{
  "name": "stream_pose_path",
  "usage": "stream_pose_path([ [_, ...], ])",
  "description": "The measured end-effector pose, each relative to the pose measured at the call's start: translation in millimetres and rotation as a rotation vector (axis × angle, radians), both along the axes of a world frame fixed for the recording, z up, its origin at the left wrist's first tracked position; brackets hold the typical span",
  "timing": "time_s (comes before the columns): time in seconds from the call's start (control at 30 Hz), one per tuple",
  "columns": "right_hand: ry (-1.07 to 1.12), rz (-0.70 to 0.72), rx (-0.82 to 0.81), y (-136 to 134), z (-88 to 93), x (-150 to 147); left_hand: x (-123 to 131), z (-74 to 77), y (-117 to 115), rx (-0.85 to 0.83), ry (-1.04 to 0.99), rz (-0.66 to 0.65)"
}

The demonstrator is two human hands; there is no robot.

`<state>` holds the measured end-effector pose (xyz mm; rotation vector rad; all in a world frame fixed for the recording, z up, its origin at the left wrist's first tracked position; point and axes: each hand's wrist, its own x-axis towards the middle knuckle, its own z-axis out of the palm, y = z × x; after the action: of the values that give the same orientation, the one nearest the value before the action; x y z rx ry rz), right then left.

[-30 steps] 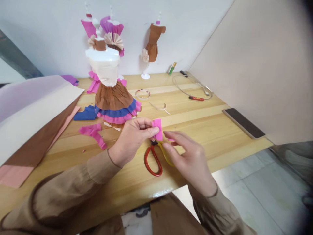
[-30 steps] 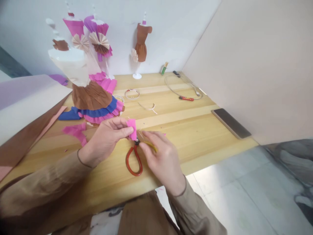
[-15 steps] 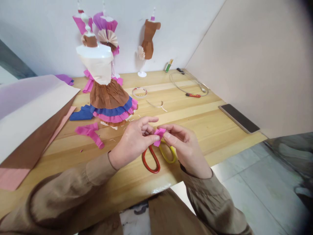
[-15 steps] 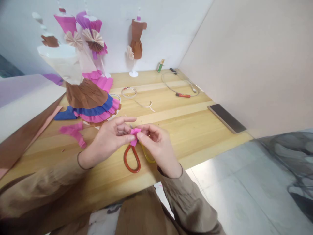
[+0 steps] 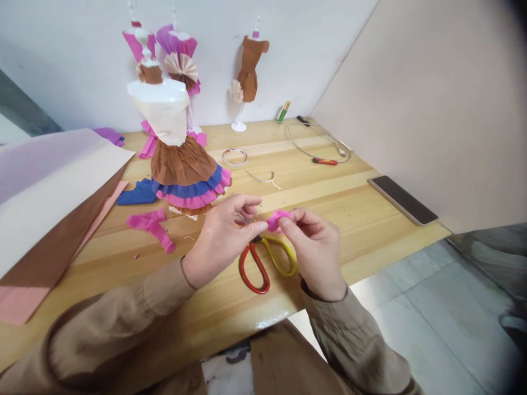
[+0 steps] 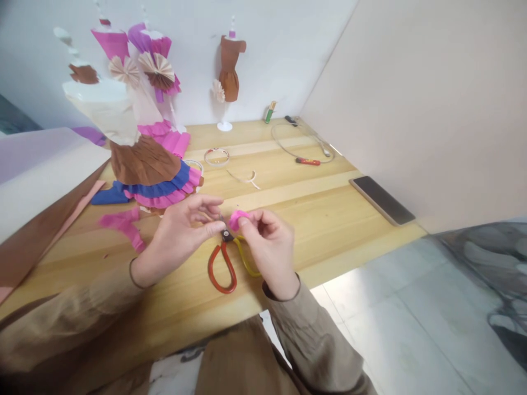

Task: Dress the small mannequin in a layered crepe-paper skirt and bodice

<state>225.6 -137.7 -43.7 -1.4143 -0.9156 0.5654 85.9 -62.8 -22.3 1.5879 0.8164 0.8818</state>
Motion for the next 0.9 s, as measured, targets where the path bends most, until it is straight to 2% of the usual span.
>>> stream_pose_path([
  [0.07, -0.203, -0.124, 0.035, -1, -0.5, -2, -1, 2.5, -2, 0.038, 0.017, -0.006],
  [0.13, -0.443, -0.185, 0.081, -2, -0.5, -4, -1, 3.3, -6, 0.072, 0.025, -0.061],
  [0.2, -0.63, -0.193, 0.129, -4, -0.6, -7, 0, 2.1, -11, 0.097, 0.016, -0.101],
  [0.3, -0.734, -0.175, 0.164, -5, -1.0, -11, 1, -2.1, -16, 0.07, -0.018, -0.122],
  [0.5, -0.678, -0.1, 0.197, -6, -0.3, -13, 2, -11.6, -18, 0.002, -0.09, -0.089],
  [0.73, -0.525, 0.102, 0.192, -15, 7.7, -16, 5, -12.3, -15, -0.264, -0.242, -0.039],
  [0.9, -0.384, 0.231, 0.184, -18, 9.2, -17, 5, -15.7, -11, -0.362, -0.393, -0.09],
])
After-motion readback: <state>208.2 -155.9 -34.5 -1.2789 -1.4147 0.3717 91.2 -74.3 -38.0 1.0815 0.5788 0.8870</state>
